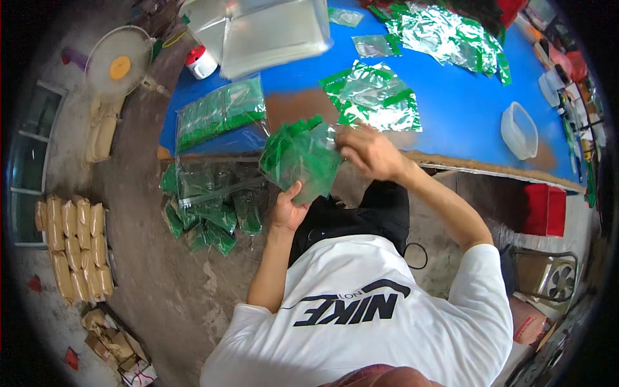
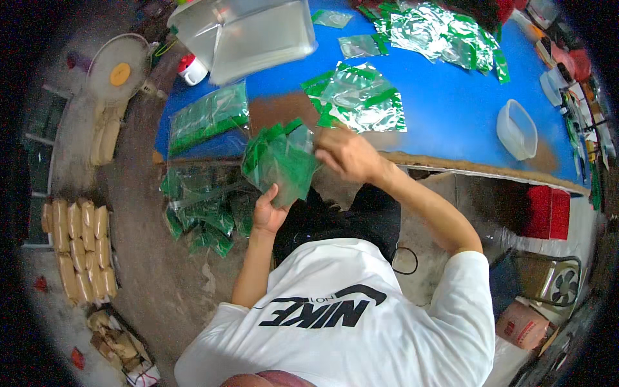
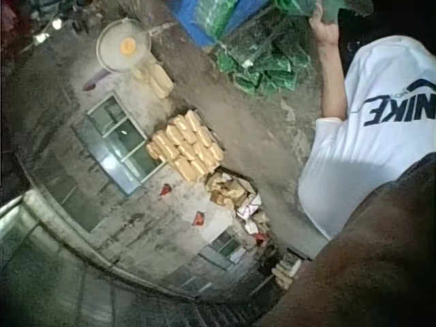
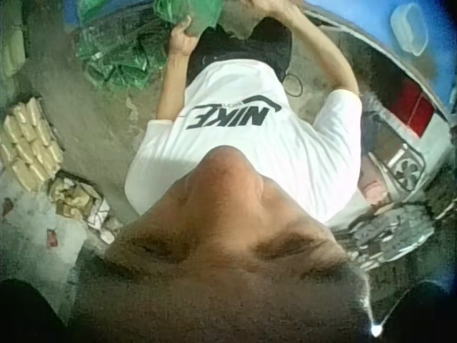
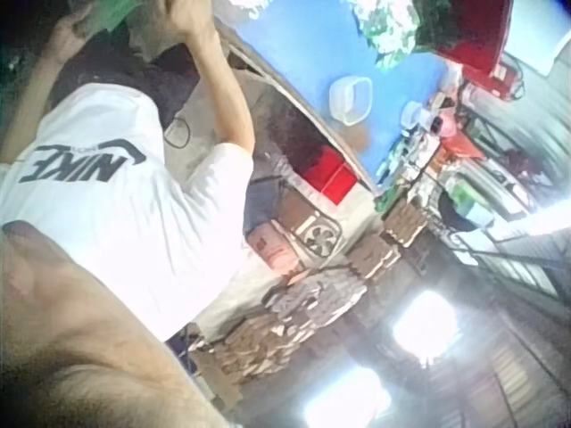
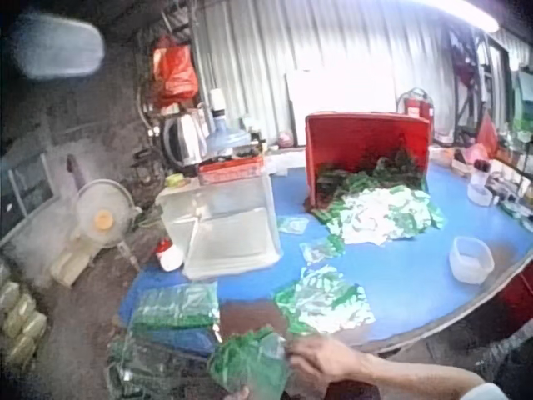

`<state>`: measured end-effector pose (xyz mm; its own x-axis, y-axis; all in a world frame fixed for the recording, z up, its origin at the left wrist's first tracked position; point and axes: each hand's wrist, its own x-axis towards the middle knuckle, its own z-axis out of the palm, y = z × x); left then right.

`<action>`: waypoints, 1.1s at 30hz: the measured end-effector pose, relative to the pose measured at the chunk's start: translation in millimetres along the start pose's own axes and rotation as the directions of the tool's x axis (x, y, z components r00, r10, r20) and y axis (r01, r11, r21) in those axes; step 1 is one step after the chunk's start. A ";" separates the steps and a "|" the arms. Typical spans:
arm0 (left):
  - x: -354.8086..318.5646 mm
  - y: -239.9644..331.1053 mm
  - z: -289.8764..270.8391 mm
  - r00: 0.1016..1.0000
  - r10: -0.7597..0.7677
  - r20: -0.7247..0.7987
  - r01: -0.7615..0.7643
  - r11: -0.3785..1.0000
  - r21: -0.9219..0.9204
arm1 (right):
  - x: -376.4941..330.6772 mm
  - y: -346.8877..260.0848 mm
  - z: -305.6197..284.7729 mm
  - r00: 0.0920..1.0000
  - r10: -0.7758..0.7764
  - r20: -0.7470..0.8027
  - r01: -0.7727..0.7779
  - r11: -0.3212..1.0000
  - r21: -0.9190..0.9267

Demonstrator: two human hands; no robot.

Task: Stacking and bagging green plastic bags in a manufacturing workshop.

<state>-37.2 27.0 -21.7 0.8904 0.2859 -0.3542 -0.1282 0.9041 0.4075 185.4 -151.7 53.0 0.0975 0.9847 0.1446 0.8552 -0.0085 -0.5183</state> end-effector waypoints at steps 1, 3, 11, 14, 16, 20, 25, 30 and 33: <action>3.1 -0.4 0.5 1.000 0.006 0.005 -0.006 1.000 0.018 | 7.7 6.2 -7.5 0.963 0.123 -0.242 -0.136 0.990 -0.039; -1.9 -0.9 1.7 0.999 0.003 0.051 -0.002 1.000 -0.004 | 18.5 21.6 -13.4 0.786 0.208 -0.583 -0.465 0.819 -0.335; 4.2 -6.8 -17.5 0.996 0.011 0.088 -0.015 0.999 0.045 | -12.0 -11.5 6.7 0.993 -0.107 -0.054 0.099 0.986 -0.133; 2.0 -2.4 -35.0 0.998 0.014 0.059 -0.017 0.999 0.046 | -4.4 -12.1 0.0 0.881 0.118 -0.458 -0.292 0.898 -0.330; -2.9 0.8 -60.6 0.997 0.035 0.072 -0.033 0.999 -0.026 | -9.1 -6.8 10.6 0.938 0.092 -0.335 -0.229 0.890 -0.395; -17.6 5.3 -70.5 0.991 -0.004 0.136 0.015 0.997 -0.076 | -19.3 0.2 38.2 0.923 -0.054 -0.381 -0.109 0.913 -0.394; -15.4 -9.6 -51.2 0.903 0.015 0.429 0.093 0.969 -0.230 | -7.7 -27.2 34.0 0.552 0.268 -0.790 -0.087 0.960 0.265; -11.4 -23.4 13.0 0.922 0.052 0.383 0.027 0.980 -0.198 | 24.1 -103.6 48.4 0.430 0.880 -0.200 0.264 0.089 0.960; 2.0 -19.3 -13.6 0.978 0.094 0.187 -0.048 0.971 -0.233 | 26.4 -86.5 50.3 0.645 0.724 -0.244 0.105 0.232 0.967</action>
<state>-39.0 14.4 -41.8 0.9404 0.3048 -0.1506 -0.2694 0.9383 0.2167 88.4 -116.3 59.3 0.8062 0.5867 -0.0764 -0.2833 0.2695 -0.9204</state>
